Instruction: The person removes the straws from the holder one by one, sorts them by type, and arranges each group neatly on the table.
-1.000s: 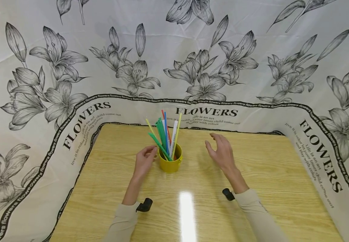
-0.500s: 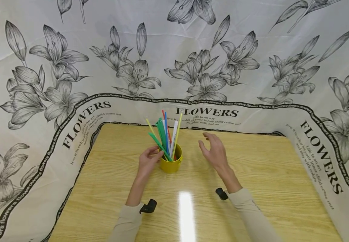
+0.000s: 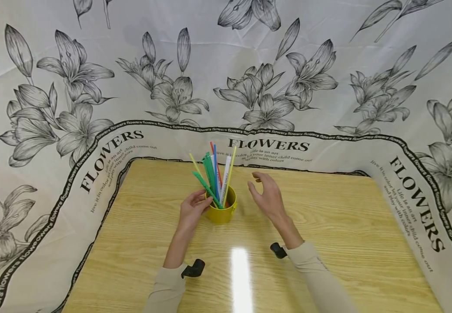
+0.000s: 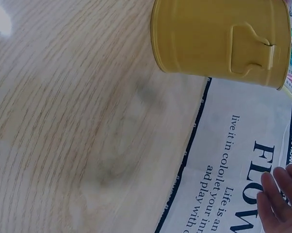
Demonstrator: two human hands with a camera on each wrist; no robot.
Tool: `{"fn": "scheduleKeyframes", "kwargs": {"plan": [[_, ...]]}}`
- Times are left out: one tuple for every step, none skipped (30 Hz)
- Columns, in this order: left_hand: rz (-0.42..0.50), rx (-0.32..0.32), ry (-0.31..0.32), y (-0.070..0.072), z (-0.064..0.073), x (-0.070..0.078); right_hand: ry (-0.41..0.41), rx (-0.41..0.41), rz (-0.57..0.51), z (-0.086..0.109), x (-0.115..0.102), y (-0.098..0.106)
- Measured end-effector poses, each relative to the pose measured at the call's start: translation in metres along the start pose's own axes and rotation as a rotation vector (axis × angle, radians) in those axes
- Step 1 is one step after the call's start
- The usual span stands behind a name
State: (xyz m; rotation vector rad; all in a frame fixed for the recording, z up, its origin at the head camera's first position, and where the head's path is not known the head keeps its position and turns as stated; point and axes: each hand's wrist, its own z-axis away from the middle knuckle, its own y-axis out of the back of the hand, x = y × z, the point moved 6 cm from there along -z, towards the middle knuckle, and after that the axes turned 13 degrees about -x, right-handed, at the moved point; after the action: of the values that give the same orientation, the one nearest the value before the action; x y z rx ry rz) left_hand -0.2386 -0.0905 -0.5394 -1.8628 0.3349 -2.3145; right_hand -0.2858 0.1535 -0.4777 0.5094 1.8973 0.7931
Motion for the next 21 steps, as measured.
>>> {"fn": "scheduleKeyframes", "kwargs": {"plan": [[0.003,-0.002,-0.001,0.000,0.000,0.000,-0.001,-0.004,-0.013,-0.001,-0.001,-0.002],[0.007,-0.002,0.000,0.000,-0.001,-0.001,0.003,-0.004,-0.027,-0.002,-0.002,-0.003],[0.012,-0.004,0.002,-0.001,-0.001,-0.001,0.008,-0.005,-0.045,-0.003,-0.004,-0.005],[0.016,-0.005,0.005,-0.001,-0.001,-0.001,0.013,-0.007,-0.060,-0.004,-0.005,-0.006],[0.018,-0.008,0.006,-0.001,-0.001,-0.001,0.020,-0.007,-0.075,-0.005,-0.007,-0.008],[0.021,-0.009,0.009,-0.001,-0.001,-0.001,0.028,-0.008,-0.090,-0.006,-0.009,-0.010],[0.023,-0.010,0.013,-0.001,-0.001,-0.001,0.037,-0.008,-0.111,-0.007,-0.011,-0.011],[0.025,-0.011,0.016,-0.001,-0.001,-0.002,0.045,-0.009,-0.128,-0.008,-0.012,-0.013],[0.027,-0.013,0.018,-0.001,-0.001,-0.002,0.048,-0.013,-0.144,-0.010,-0.013,-0.015],[0.031,-0.013,0.020,-0.001,0.000,-0.002,0.049,-0.017,-0.157,-0.011,-0.014,-0.016],[0.033,-0.013,0.022,-0.001,-0.001,-0.002,0.049,-0.021,-0.171,-0.012,-0.015,-0.018],[0.034,-0.011,0.022,-0.001,-0.001,-0.002,0.042,-0.030,-0.185,-0.013,-0.016,-0.020],[0.036,-0.011,0.024,0.000,-0.001,-0.002,0.036,-0.038,-0.201,-0.014,-0.017,-0.021],[0.038,-0.011,0.027,0.000,-0.001,-0.002,0.025,-0.049,-0.211,-0.015,-0.017,-0.023],[0.039,-0.009,0.029,0.000,-0.001,-0.002,0.017,-0.058,-0.222,-0.016,-0.018,-0.025],[0.039,-0.007,0.033,0.000,-0.001,-0.002,0.014,-0.065,-0.232,-0.017,-0.018,-0.027],[0.038,-0.005,0.035,0.000,-0.002,-0.002,0.010,-0.071,-0.240,-0.018,-0.018,-0.029],[0.037,-0.005,0.037,0.000,-0.002,-0.002,0.009,-0.075,-0.253,-0.019,-0.019,-0.031],[0.036,-0.006,0.040,0.001,-0.002,-0.003,0.011,-0.077,-0.265,-0.020,-0.019,-0.032],[0.036,-0.005,0.041,0.001,-0.002,-0.003,0.011,-0.079,-0.277,-0.020,-0.020,-0.034],[0.035,-0.003,0.041,0.001,-0.002,-0.003,0.015,-0.079,-0.292,-0.021,-0.021,-0.035]]}}
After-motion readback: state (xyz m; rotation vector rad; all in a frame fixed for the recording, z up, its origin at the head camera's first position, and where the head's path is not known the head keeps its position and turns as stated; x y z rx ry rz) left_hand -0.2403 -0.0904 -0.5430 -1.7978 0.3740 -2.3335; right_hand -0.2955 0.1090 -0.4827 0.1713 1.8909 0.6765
